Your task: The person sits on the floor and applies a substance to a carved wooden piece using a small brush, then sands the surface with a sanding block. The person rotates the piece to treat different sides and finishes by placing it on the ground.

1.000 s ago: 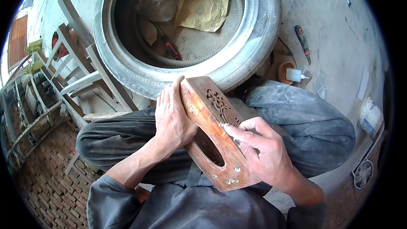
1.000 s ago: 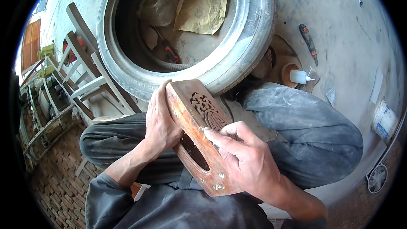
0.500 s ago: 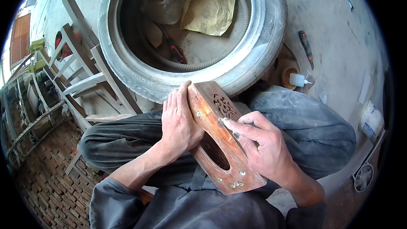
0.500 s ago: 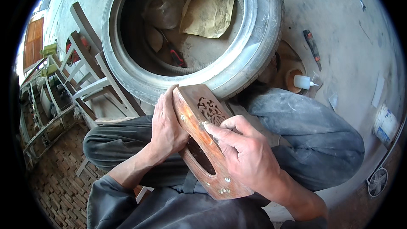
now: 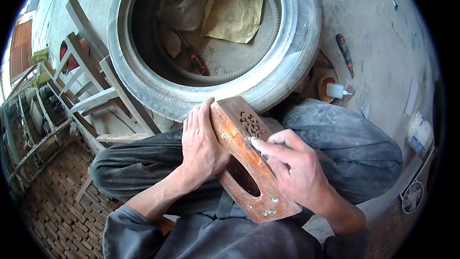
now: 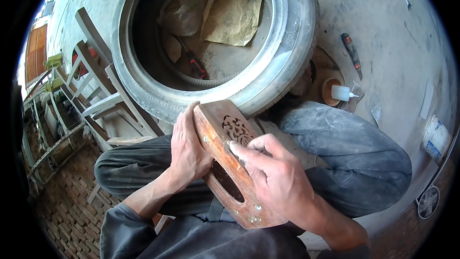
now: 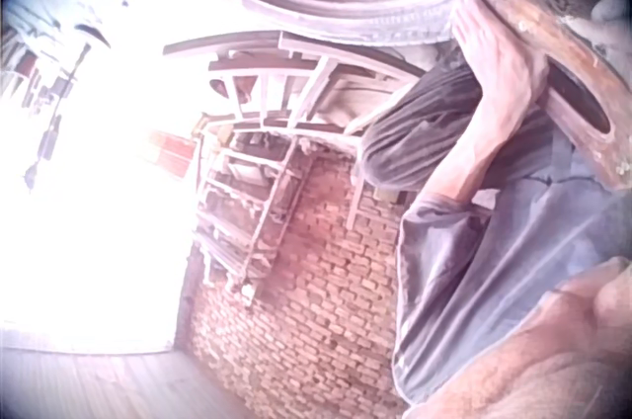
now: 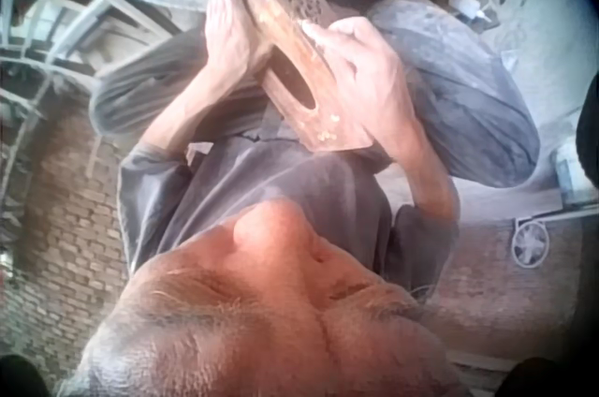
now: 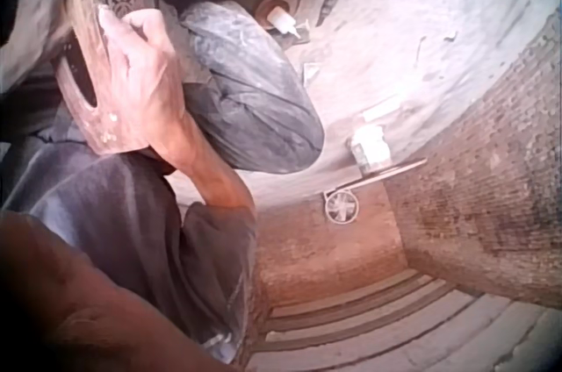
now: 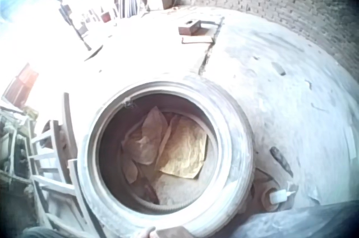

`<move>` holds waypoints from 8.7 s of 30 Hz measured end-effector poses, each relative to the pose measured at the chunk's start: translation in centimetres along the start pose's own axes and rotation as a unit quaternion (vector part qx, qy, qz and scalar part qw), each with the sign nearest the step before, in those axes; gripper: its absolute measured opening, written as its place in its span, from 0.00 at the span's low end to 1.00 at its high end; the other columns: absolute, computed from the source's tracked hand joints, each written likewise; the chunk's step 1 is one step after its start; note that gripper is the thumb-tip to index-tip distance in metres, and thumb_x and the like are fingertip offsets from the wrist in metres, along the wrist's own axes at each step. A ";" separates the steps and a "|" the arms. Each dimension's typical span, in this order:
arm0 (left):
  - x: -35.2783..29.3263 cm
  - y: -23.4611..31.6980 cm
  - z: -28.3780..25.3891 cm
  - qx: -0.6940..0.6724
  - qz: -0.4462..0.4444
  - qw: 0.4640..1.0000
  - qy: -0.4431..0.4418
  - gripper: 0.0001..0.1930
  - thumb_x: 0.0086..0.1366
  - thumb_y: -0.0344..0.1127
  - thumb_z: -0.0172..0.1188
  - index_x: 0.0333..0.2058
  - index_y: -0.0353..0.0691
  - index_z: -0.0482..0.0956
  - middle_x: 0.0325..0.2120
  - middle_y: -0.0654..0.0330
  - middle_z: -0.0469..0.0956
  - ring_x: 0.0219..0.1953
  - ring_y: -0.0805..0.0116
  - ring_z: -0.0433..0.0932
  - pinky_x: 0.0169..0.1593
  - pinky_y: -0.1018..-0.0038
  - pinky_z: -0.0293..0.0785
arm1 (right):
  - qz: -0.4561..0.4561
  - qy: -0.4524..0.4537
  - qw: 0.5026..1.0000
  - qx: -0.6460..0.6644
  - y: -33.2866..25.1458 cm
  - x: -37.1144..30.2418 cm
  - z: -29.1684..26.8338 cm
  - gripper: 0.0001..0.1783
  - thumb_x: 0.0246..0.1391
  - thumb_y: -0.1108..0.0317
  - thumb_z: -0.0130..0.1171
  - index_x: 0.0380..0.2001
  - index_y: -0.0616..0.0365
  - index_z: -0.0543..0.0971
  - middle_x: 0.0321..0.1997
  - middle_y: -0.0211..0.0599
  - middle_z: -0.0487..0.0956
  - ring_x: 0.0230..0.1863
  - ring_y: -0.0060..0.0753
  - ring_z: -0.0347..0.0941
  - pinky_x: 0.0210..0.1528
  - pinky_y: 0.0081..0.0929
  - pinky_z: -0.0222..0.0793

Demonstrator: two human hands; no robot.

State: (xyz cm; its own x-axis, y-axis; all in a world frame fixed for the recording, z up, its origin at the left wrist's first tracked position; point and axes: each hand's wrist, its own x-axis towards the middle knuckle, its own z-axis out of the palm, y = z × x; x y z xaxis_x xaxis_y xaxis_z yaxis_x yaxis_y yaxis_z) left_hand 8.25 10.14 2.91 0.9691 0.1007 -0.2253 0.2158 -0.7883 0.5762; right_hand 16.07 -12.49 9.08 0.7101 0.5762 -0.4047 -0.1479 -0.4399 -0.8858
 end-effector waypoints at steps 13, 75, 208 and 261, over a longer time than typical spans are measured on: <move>-0.1 -0.1 -0.1 -0.001 -0.030 0.999 -0.038 0.54 0.57 0.45 0.80 0.73 0.31 0.56 0.61 0.38 0.71 0.64 0.39 0.72 0.68 0.50 0.67 | 0.013 -0.010 1.000 -0.001 -0.2 -0.6 -0.3 0.23 0.61 0.86 0.62 0.58 0.59 0.87 0.44 0.43 0.79 0.39 0.38 0.80 0.44 0.31 0.77; -3.3 -0.6 1.3 -0.393 0.163 0.889 -0.167 0.36 0.76 0.44 0.61 0.77 0.39 0.64 0.73 0.50 0.69 0.71 0.54 0.71 0.75 0.57 0.65 | -0.265 -0.186 0.897 -0.302 -5.7 -4.7 2.1 0.35 0.52 0.72 0.65 0.67 0.52 0.80 0.69 0.36 0.82 0.43 0.37 0.89 0.39 0.33 0.88; -5.5 3.4 -0.6 -0.389 0.279 0.847 -0.230 0.32 0.74 0.43 0.61 0.72 0.38 0.71 0.69 0.48 0.75 0.69 0.47 0.73 0.72 0.54 0.68 | -0.385 -0.132 0.859 -0.310 -8.2 -8.6 1.6 0.25 0.45 0.71 0.70 0.50 0.46 0.90 0.39 0.26 0.83 0.36 0.26 0.85 0.32 0.25 0.84; 6.0 -4.0 -2.4 0.234 0.171 0.946 0.146 0.26 0.76 0.28 0.53 0.71 0.46 0.75 0.62 0.52 0.79 0.65 0.49 0.76 0.67 0.53 0.71 | 0.261 0.459 0.849 -0.027 40.1 -12.9 4.0 0.13 0.58 0.63 0.70 0.38 0.59 0.81 0.36 0.55 0.84 0.40 0.57 0.84 0.45 0.50 0.78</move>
State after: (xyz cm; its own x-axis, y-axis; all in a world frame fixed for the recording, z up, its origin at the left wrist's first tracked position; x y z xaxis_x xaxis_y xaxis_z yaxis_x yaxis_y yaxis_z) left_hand 13.50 15.38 1.12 0.9794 -0.0988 0.1762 -0.1258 -0.9807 0.1496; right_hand -1.76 -34.84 -22.16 0.7992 -0.4746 -0.3689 -0.5922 -0.5163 -0.6187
